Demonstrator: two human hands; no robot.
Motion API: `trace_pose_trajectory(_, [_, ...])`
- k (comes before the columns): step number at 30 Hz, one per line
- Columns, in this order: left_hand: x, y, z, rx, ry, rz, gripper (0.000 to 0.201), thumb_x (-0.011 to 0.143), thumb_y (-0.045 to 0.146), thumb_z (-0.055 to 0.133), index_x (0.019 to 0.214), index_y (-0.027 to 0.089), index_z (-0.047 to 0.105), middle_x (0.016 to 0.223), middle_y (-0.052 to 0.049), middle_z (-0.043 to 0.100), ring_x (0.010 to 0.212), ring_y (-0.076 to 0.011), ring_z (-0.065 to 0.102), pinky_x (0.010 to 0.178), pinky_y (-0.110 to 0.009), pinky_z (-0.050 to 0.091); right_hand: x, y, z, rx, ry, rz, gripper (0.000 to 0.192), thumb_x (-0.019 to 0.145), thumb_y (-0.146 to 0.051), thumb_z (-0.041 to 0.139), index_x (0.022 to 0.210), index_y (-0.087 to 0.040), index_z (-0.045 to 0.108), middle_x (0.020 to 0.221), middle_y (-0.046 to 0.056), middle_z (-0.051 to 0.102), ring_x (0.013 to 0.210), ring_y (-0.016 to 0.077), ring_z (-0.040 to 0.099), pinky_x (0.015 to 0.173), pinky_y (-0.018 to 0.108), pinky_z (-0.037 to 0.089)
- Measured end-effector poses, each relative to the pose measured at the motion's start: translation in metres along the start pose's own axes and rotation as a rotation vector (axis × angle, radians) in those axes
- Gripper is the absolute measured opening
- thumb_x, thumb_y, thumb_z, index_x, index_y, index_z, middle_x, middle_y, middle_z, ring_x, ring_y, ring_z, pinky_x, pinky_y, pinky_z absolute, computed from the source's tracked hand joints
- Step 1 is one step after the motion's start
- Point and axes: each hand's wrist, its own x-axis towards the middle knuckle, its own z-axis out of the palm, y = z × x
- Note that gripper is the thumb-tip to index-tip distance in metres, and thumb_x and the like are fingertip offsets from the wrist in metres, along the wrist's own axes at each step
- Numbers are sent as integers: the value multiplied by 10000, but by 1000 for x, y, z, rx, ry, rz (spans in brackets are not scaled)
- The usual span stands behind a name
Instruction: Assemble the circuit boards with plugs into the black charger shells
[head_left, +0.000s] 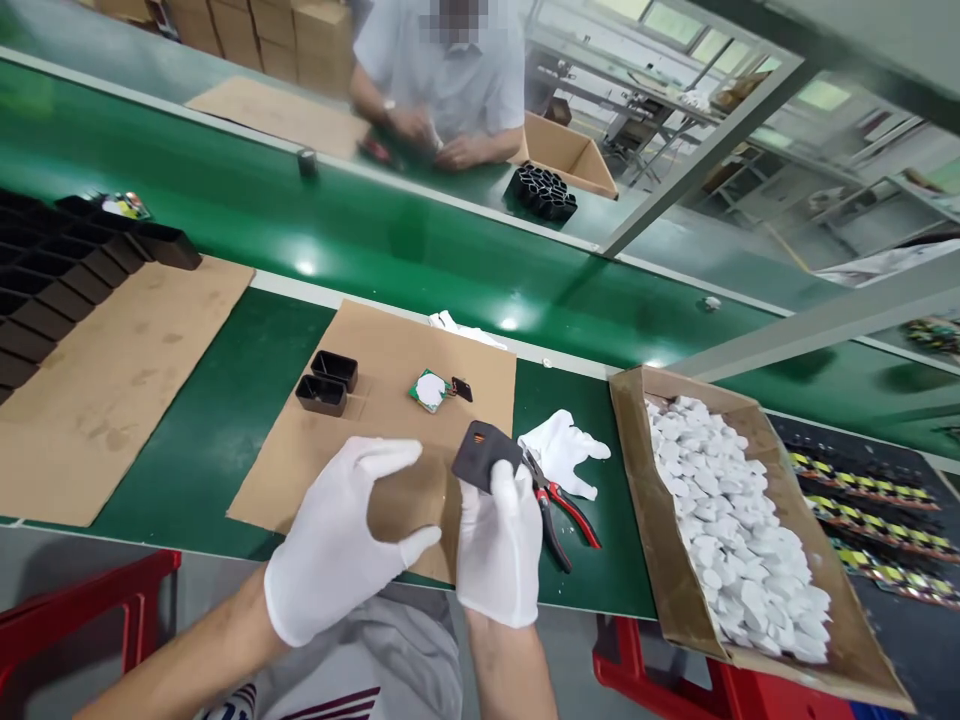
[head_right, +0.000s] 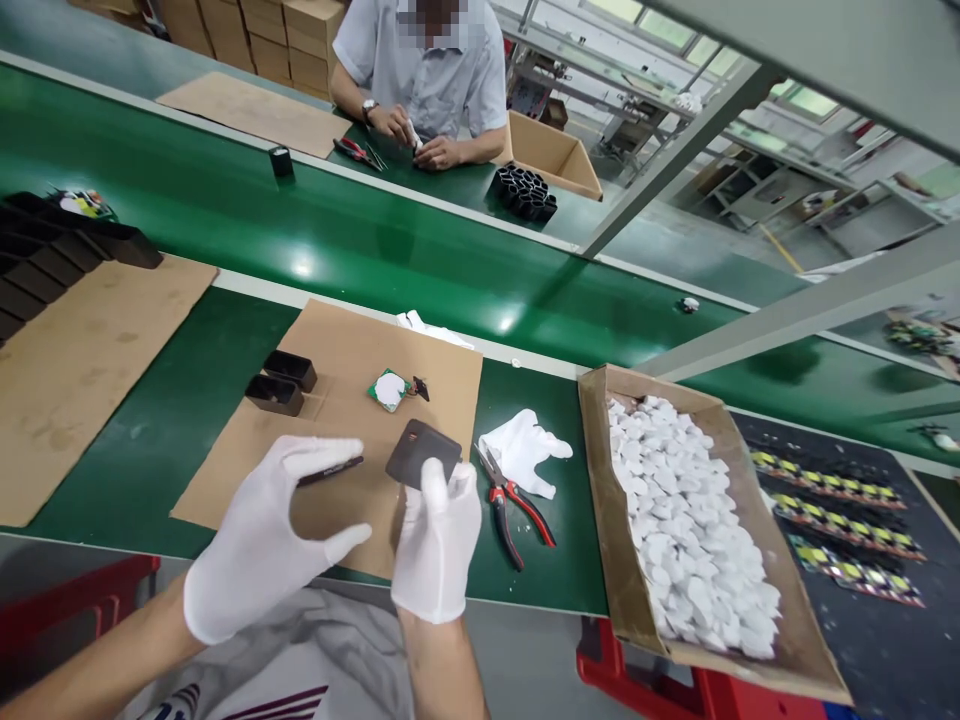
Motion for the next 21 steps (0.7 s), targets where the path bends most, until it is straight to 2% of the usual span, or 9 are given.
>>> trace_pose_trajectory(2, [30,6,-2,58,-91,50,954,661,199,947,1514,307,534,1449,-137,671,1302,-376,680,1036,-499,626,16,-8,13,-155,54,-41,406,785,-306,875,1112,-242,644,1105,119,801,1028,284,788,875,414,674])
trace_pose_trajectory(3, [47,8,-1,82,-143,81,962,657,163,929,1523,299,533,1475,-141,658,1334,-392,659,1075,-511,600,25,-13,21,-236,72,-64,525,706,-296,933,1119,-235,615,1038,113,802,960,282,793,847,407,678])
trace_pose_trajectory(5, [84,9,3,151,-233,104,748,702,123,850,1405,259,632,1350,-137,726,1221,-393,707,1059,-520,582,45,-25,37,-321,82,-112,747,576,-282,996,1189,-224,571,976,88,797,905,282,793,833,413,679])
trace_pose_trajectory(7, [120,6,7,194,-266,52,466,723,101,777,1170,219,727,1112,-137,766,1028,-374,745,960,-482,592,67,-38,52,-406,15,-200,862,580,-330,988,1310,-203,547,1003,91,799,925,283,792,849,426,676])
trace_pose_trajectory(9, [153,-1,10,179,-263,35,261,736,168,790,981,229,724,950,-103,745,930,-347,742,884,-434,591,94,-52,63,-484,-90,-290,718,730,-425,889,1339,-190,591,1052,110,803,955,267,786,864,425,665])
trace_pose_trajectory(10, [168,-6,10,155,-268,31,248,729,223,822,949,239,709,911,-77,734,887,-329,740,843,-411,592,110,-59,68,-512,-142,-323,590,804,-457,819,1299,-189,641,1066,114,806,960,255,781,865,418,658])
trace_pose_trajectory(13, [207,-25,7,52,-312,28,422,636,332,923,980,250,692,922,-24,738,843,-289,737,776,-372,588,159,-77,77,-539,-262,-342,343,830,-469,772,1048,-204,759,1040,81,816,934,224,764,852,379,636])
trace_pose_trajectory(17, [242,-53,3,-122,-415,17,514,597,312,954,1030,242,686,968,-4,778,894,-269,752,799,-365,592,215,-94,87,-570,-421,-300,274,754,-459,840,804,-203,754,778,21,774,704,177,697,688,324,590])
trace_pose_trajectory(21, [264,-73,6,-293,-519,-21,474,566,251,969,935,219,673,897,3,790,861,-250,769,763,-347,609,248,-97,99,-557,-517,-221,308,770,-466,864,746,-197,714,607,-15,697,572,135,608,603,277,523])
